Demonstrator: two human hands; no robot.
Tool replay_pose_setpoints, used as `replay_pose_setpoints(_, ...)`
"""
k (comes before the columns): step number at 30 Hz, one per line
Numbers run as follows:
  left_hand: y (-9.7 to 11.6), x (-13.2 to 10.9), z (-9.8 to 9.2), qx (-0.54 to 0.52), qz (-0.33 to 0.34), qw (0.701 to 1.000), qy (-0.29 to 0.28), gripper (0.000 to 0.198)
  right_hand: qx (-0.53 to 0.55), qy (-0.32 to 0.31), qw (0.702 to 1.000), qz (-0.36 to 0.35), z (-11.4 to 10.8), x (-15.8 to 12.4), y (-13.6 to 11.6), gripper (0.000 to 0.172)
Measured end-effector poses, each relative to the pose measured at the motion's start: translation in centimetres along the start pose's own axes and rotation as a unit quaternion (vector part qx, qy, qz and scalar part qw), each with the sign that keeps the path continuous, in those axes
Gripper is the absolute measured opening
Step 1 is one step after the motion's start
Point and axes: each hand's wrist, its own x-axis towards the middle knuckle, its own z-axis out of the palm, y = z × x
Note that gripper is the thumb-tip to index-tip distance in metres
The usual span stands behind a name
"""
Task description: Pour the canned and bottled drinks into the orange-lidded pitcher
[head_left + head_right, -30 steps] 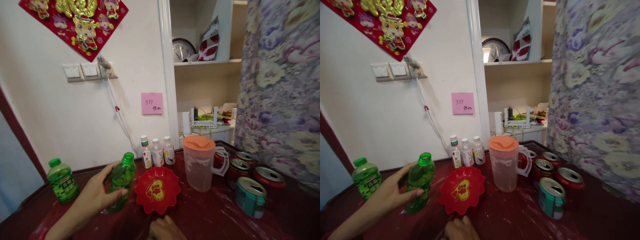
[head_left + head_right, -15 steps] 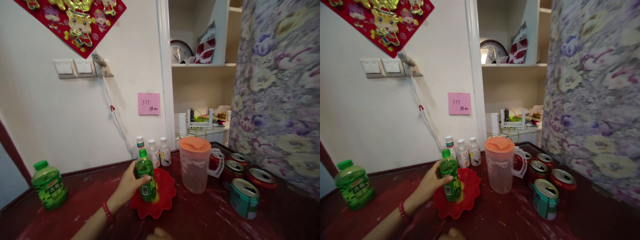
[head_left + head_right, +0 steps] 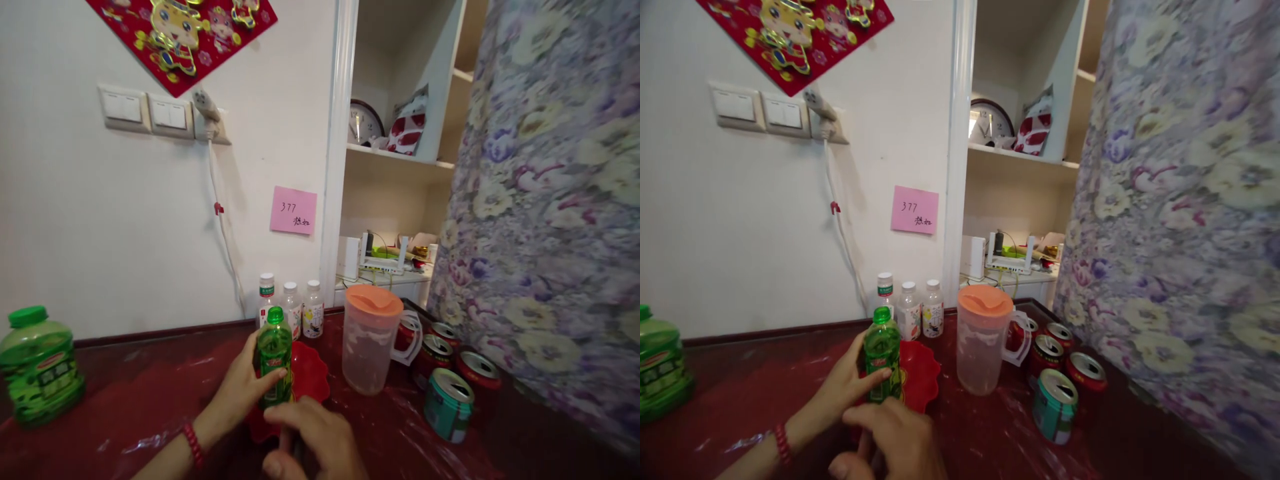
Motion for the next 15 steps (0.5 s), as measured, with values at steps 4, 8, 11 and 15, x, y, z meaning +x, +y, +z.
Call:
replay_pose_setpoints(4, 0.3, -0.1, 0.0, 0.002, 0.005, 1.0, 0.006, 0.08, 0.067, 0.006, 0.991, 0.118, -3.5, 2.5, -1.5, 0.039)
replay_pose_setpoints(8, 0.8, -0.2, -0.2, 0.034, 0.003, 0.999, 0.013, 0.073, 0.011, 0.133, 0.983, 0.129, -8.4, 5.4, -1.2, 0.035)
replay_pose_setpoints(11, 1.1, -0.2, -0.3, 0.046, 0.004, 0.999, 0.011, 0.069, -0.129, 0.304, 0.931, 0.155, -13.2, 6.4, 1.4, 0.037)
replay_pose_setpoints(15, 1.5, -0.1, -0.4, 0.044, -0.001, 0.999, -0.003, 0.067, -0.193, 0.335, 0.885, 0.26, -17.5, 5.2, 6.2, 0.056)
